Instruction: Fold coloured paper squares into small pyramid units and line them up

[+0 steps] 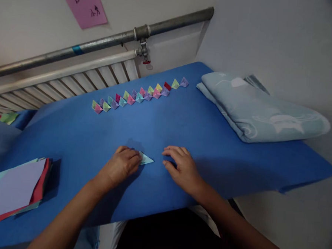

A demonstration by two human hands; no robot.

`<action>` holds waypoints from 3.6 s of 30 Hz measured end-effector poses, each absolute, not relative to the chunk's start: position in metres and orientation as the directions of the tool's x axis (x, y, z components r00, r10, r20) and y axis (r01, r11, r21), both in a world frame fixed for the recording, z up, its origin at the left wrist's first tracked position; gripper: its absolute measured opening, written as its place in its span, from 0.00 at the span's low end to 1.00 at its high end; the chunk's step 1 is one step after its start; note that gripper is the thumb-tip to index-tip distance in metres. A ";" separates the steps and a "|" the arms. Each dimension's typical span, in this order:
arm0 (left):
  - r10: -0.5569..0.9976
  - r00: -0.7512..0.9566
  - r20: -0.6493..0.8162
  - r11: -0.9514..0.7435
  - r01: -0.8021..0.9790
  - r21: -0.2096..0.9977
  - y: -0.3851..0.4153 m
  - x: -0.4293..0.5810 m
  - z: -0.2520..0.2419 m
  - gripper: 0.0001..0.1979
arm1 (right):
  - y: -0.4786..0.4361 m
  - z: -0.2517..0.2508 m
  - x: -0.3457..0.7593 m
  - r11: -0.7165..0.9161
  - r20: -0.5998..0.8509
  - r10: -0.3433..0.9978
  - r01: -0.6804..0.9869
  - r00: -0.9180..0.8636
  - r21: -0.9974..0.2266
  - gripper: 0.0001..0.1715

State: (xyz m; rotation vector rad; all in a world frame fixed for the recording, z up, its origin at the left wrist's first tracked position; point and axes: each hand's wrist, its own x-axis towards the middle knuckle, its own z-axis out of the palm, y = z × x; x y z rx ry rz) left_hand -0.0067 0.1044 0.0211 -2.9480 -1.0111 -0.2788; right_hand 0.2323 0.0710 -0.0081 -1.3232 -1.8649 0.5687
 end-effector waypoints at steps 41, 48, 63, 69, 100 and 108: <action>0.928 -0.099 0.359 -0.189 0.705 0.683 0.050 0.071 0.028 0.04 | 0.057 0.016 0.196 0.366 0.405 0.911 0.603 -0.078 -0.709 0.10; 0.954 -0.099 0.282 -0.169 0.602 0.780 0.049 0.072 0.030 0.03 | 0.056 0.010 0.199 0.309 0.364 0.930 0.433 0.049 -0.847 0.12; 0.995 -0.054 0.078 -0.059 0.287 0.956 0.042 0.064 0.038 0.06 | 0.051 0.008 0.198 0.297 0.299 0.952 0.033 0.072 -0.954 0.10; 0.997 -0.052 -0.062 0.065 0.073 0.995 0.044 0.056 0.044 0.08 | 0.051 0.012 0.198 0.298 0.297 0.955 -0.015 0.006 -0.955 0.12; 0.974 -0.137 -0.179 0.189 0.058 0.980 0.066 0.039 0.033 0.14 | 0.054 0.011 0.183 -0.188 -0.164 0.958 -0.082 -0.235 -0.979 0.17; 0.962 -0.118 -0.245 0.245 -0.015 0.969 0.070 0.036 0.023 0.15 | 0.054 0.009 0.180 -0.162 -0.145 0.968 -0.067 -0.204 -0.985 0.09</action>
